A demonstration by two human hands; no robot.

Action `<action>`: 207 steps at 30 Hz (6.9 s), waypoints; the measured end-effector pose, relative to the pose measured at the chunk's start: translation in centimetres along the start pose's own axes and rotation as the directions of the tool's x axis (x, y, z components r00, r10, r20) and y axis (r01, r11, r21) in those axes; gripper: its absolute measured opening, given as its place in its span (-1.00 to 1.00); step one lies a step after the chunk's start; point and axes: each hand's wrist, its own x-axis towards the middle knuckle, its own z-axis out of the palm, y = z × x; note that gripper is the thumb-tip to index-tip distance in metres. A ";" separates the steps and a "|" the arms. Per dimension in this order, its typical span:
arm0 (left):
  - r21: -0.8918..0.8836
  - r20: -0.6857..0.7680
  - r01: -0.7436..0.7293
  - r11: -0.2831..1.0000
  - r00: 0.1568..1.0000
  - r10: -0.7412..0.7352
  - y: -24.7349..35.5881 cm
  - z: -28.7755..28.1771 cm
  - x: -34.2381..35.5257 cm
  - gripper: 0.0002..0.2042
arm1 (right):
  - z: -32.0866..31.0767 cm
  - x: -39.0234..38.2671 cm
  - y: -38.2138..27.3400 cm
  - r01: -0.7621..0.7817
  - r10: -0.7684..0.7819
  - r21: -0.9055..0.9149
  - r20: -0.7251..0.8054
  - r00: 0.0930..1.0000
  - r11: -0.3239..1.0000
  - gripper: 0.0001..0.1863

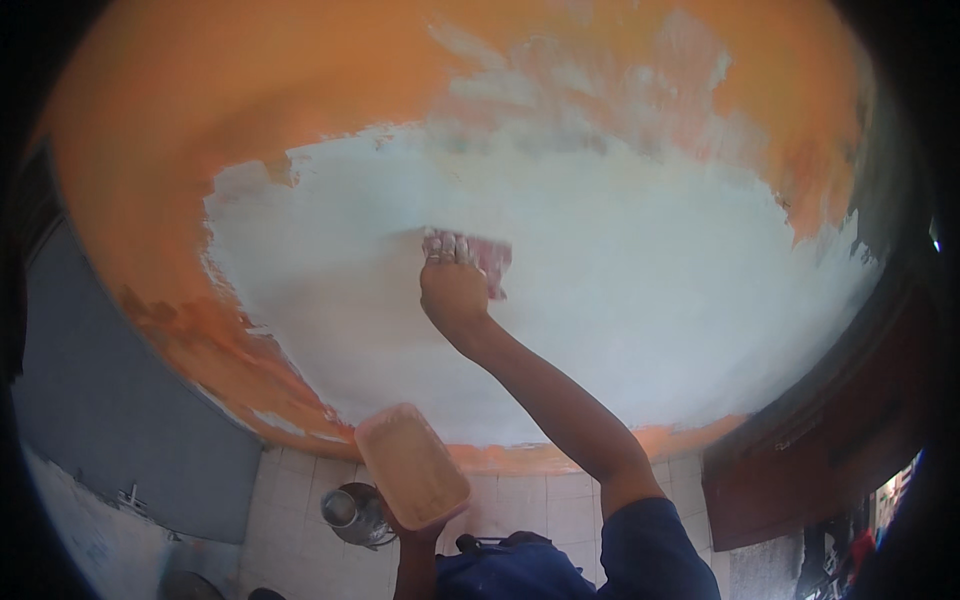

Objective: The person applies a layer of plaster or putty to an orange wall using a red trowel, frequently dipping the trowel into a small plastic container to collect more material.

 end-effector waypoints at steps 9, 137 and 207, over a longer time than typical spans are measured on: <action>0.070 -0.003 -0.061 0.996 0.998 0.062 1.2 3.2 -0.9 -0.22 | -8.4 8.5 1.7 0.042 -0.003 0.078 -0.437 0.899 0.996 -0.45; 0.279 0.066 -0.140 0.950 0.990 0.126 1.6 0.1 -1.8 -0.37 | 3.1 -5.5 -2.2 0.100 -0.093 0.239 -0.040 0.995 0.966 -0.44; 0.276 0.076 0.055 0.960 0.994 -0.079 -8.2 8.8 -3.1 -0.27 | -12.3 -1.9 30.5 -0.088 0.031 -0.164 -0.322 0.946 0.982 -0.48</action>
